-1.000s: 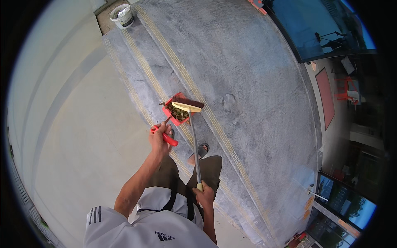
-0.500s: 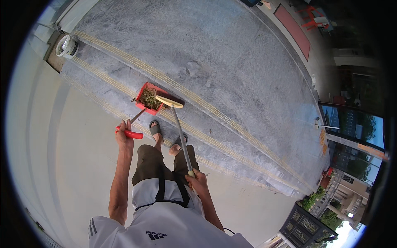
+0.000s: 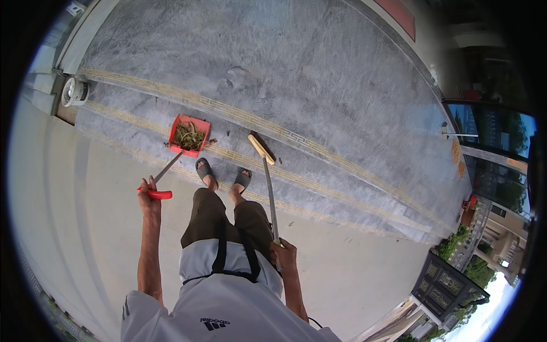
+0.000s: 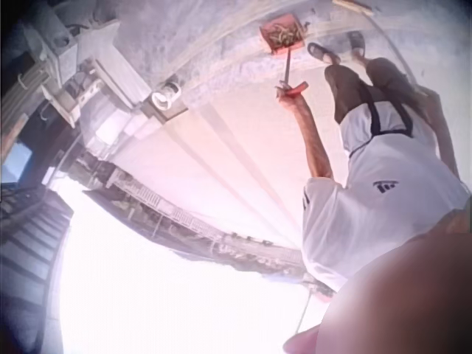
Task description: The person sweeps scattered leaves and debris on a tiled outdoor patio using a broom and dustpan, then empties the collected debris into a white bucket. The person continues sweeping additional debris from the steps and transfers it into the same bucket.
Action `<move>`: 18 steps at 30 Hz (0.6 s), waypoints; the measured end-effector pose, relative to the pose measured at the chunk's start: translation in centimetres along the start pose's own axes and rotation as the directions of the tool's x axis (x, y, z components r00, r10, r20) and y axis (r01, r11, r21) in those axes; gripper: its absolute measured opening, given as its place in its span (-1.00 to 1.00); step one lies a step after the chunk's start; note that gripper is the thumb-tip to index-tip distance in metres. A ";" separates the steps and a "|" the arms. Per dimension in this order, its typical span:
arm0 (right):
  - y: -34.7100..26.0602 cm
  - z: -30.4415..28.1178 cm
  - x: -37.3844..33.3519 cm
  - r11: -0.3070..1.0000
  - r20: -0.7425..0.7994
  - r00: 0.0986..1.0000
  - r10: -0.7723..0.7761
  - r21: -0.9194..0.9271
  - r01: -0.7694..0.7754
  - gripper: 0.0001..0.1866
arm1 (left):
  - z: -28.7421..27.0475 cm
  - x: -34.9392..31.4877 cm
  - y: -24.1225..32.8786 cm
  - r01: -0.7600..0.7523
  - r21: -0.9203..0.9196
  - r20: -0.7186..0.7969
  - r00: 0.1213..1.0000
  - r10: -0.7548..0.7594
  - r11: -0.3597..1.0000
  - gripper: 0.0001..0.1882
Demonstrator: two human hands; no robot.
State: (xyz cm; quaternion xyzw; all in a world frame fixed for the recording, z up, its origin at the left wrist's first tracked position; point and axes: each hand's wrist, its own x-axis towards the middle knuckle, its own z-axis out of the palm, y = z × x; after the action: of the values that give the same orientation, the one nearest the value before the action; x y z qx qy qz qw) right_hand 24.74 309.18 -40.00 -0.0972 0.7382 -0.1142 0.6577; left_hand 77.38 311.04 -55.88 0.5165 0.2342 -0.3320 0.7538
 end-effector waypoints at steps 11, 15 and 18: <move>-1.1 -1.1 6.4 0.855 -0.048 0.996 0.077 0.517 -0.041 -0.88 | -3.3 -3.6 3.0 -0.065 0.086 -0.098 0.993 0.073 0.994 -0.74; -1.5 3.2 7.7 0.870 0.072 0.997 0.041 0.488 -0.072 -0.89 | -6.2 -2.7 2.8 -0.023 0.008 -0.173 0.985 0.024 1.000 -0.75; -2.4 7.2 8.5 0.889 0.135 0.988 0.072 0.440 -0.125 -0.88 | -7.9 -1.3 2.8 -0.052 -0.060 -0.167 0.985 0.042 0.997 -0.76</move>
State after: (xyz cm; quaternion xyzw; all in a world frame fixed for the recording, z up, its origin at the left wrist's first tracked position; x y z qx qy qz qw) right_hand 30.87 304.05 -48.11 0.0875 0.6569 -0.2415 0.7089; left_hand 78.54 319.39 -56.08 0.5231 0.2944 -0.2622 0.7556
